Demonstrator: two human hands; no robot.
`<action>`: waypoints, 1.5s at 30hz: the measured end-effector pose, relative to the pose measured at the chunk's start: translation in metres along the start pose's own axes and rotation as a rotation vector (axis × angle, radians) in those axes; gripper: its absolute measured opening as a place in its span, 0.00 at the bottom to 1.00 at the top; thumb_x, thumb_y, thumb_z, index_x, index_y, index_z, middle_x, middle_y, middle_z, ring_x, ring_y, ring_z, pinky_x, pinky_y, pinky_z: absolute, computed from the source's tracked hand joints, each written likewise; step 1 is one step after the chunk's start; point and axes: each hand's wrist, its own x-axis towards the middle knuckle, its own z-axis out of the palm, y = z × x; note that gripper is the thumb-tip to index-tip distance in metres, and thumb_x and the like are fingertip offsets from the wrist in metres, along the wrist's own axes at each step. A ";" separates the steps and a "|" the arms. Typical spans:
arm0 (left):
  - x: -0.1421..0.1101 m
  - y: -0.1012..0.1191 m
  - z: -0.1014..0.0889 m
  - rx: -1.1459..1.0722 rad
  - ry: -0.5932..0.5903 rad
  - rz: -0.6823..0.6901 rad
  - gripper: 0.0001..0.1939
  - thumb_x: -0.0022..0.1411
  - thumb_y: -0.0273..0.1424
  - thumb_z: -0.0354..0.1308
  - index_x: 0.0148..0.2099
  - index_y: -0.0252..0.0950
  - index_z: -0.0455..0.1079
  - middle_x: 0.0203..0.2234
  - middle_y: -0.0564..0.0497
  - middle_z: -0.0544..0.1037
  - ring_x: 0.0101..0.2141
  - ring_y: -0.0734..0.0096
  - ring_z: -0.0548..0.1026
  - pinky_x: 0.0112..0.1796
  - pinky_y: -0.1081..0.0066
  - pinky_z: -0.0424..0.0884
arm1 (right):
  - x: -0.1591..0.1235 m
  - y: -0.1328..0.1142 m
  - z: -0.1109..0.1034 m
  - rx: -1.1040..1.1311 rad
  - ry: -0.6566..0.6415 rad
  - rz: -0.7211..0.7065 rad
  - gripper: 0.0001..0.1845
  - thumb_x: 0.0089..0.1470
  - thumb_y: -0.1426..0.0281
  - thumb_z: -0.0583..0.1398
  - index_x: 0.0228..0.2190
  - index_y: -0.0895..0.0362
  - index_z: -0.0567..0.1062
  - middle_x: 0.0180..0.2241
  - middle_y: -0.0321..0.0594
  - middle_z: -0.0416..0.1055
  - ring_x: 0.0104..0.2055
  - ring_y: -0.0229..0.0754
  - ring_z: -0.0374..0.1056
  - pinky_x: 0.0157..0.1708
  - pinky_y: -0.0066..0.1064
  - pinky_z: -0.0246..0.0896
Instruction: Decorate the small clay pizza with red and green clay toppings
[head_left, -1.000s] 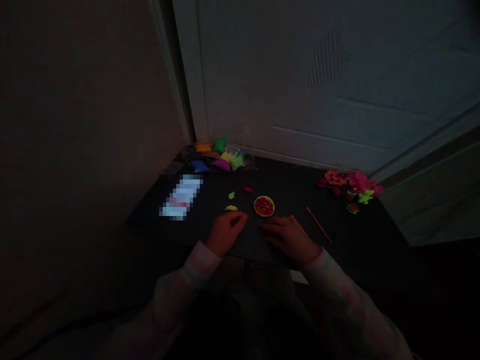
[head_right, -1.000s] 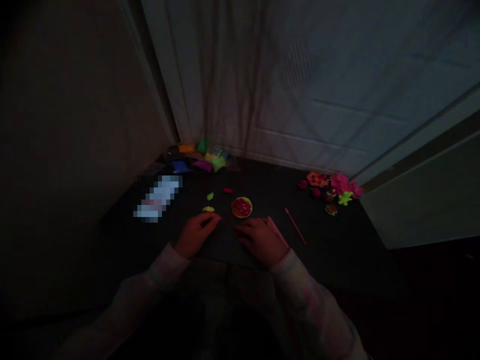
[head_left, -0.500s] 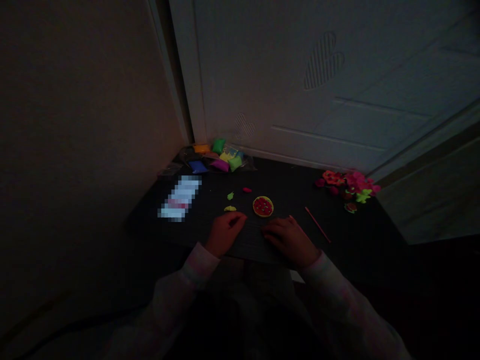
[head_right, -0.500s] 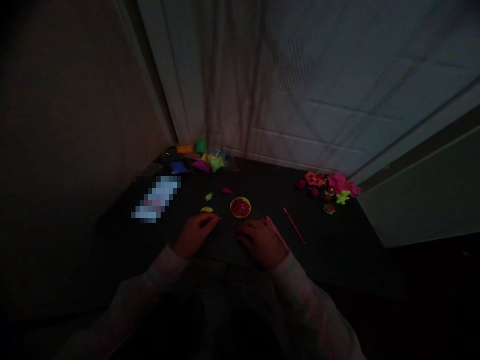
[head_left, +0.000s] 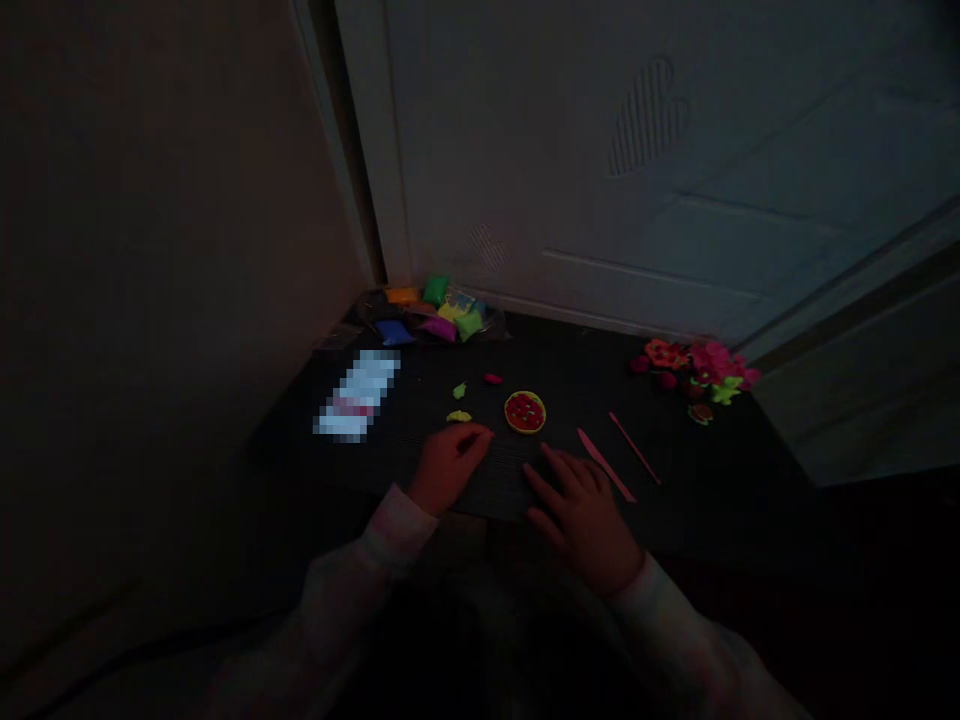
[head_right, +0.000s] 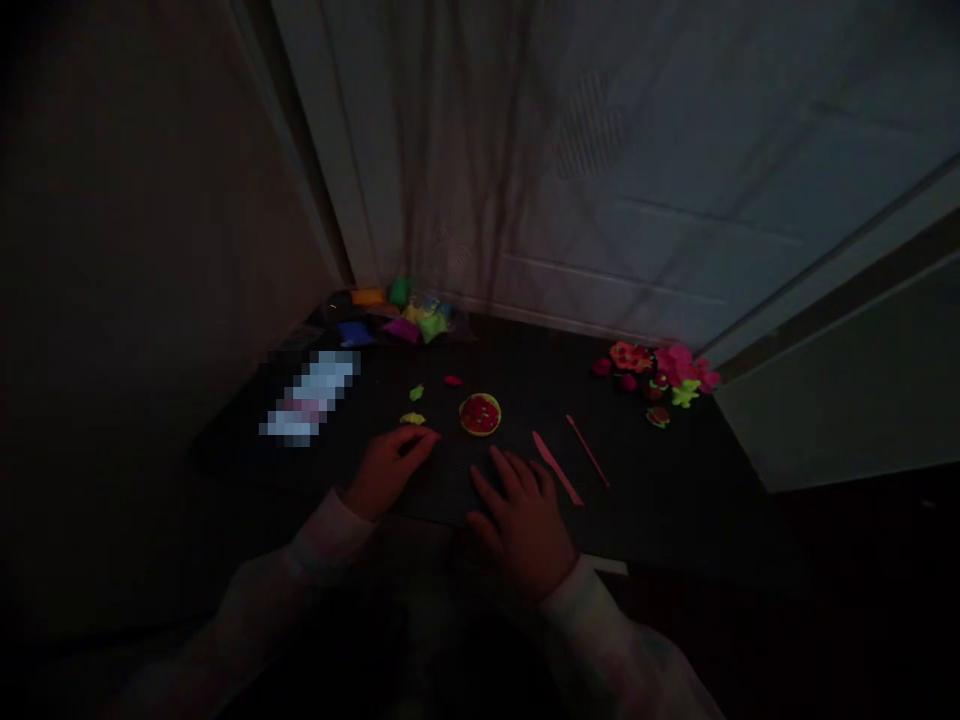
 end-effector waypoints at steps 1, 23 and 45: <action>0.000 0.000 0.000 0.001 -0.001 0.001 0.10 0.55 0.32 0.51 0.33 0.34 0.72 0.29 0.52 0.77 0.31 0.71 0.73 0.33 0.75 0.67 | -0.001 -0.001 0.001 -0.031 -0.003 0.001 0.22 0.53 0.61 0.51 0.49 0.52 0.65 0.55 0.49 0.56 0.54 0.53 0.52 0.49 0.48 0.46; 0.000 0.000 -0.001 0.013 0.005 0.007 0.09 0.55 0.32 0.51 0.33 0.35 0.72 0.29 0.52 0.78 0.31 0.71 0.74 0.33 0.75 0.68 | -0.002 0.007 0.000 -0.191 -0.047 -0.017 0.26 0.52 0.55 0.50 0.52 0.47 0.60 0.57 0.46 0.52 0.57 0.52 0.48 0.51 0.47 0.41; 0.000 -0.001 0.000 0.002 -0.002 -0.003 0.11 0.55 0.34 0.51 0.33 0.35 0.72 0.29 0.51 0.77 0.31 0.70 0.74 0.33 0.73 0.68 | 0.002 0.009 0.000 -0.192 -0.022 0.053 0.24 0.51 0.56 0.51 0.50 0.47 0.63 0.57 0.47 0.52 0.58 0.54 0.45 0.50 0.48 0.42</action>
